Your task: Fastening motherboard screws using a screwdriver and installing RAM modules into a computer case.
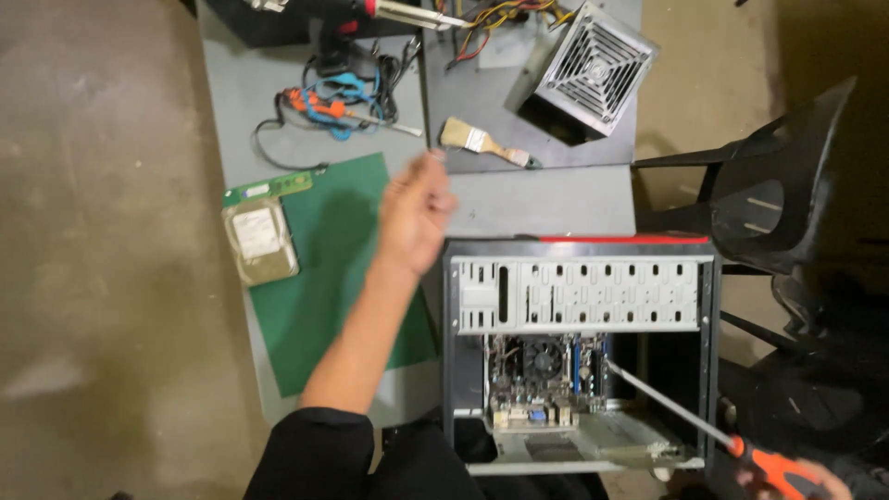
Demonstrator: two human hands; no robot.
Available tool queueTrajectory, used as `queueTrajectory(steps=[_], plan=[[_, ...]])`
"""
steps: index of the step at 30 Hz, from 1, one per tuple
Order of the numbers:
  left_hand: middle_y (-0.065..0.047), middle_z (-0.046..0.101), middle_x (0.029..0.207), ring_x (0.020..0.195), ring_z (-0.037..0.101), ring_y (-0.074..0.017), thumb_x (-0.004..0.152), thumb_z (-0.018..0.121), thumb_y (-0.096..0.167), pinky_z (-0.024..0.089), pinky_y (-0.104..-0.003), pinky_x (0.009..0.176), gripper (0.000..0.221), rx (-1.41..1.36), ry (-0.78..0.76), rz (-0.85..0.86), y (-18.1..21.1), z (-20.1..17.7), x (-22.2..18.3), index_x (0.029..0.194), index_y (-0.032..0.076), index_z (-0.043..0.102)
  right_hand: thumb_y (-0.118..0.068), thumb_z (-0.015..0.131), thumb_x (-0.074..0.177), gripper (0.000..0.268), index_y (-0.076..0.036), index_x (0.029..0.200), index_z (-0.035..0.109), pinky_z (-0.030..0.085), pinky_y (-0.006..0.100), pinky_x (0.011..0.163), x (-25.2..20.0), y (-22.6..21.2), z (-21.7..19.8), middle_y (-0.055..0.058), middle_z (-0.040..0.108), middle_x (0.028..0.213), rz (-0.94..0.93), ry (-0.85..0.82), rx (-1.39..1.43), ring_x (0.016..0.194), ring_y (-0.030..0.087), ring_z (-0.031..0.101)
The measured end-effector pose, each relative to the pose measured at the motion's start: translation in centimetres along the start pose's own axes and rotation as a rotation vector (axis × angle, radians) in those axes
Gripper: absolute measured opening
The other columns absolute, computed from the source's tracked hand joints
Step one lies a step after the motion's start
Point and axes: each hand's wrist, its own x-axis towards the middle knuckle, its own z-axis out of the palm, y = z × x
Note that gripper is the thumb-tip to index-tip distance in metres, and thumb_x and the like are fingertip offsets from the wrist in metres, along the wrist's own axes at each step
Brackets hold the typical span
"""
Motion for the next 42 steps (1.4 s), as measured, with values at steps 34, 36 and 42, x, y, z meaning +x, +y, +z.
queueTrajectory(steps=[34,36,42], plan=[[-0.016,0.072,0.096,0.088,0.073,-0.0271,0.100,0.068,0.013,0.068,-0.032,0.073,0.012,0.063,-0.567,-0.237,-2.6,8.5,-25.4,0.105,0.001,0.070,-0.063,0.069,0.104,0.065,-0.006,0.130,0.052,0.067,0.042,0.097,-4.6,-7.4,0.3,0.013,0.060,0.104,-0.335,0.190,0.381,0.099,0.028,0.069],[-0.016,0.071,0.095,0.091,0.074,-0.0302,0.100,0.068,0.013,0.068,-0.031,0.072,0.012,0.096,-0.604,-0.167,-2.5,8.8,-25.6,0.103,0.002,0.070,-0.061,0.069,0.104,0.062,-0.007,0.130,0.053,0.068,0.042,0.096,-4.8,-7.7,0.3,0.011,0.060,0.104,-0.319,0.182,0.390,0.100,0.027,0.070],[-0.013,0.068,0.097,0.097,0.074,-0.0256,0.102,0.067,0.013,0.070,-0.031,0.077,0.013,0.169,-0.694,-0.038,-2.7,9.1,-25.7,0.106,0.002,0.069,-0.055,0.075,0.099,0.061,-0.004,0.127,0.058,0.072,0.036,0.085,-4.9,-7.3,0.3,0.014,0.067,0.103,-0.138,0.167,0.521,0.088,0.025,0.072]])
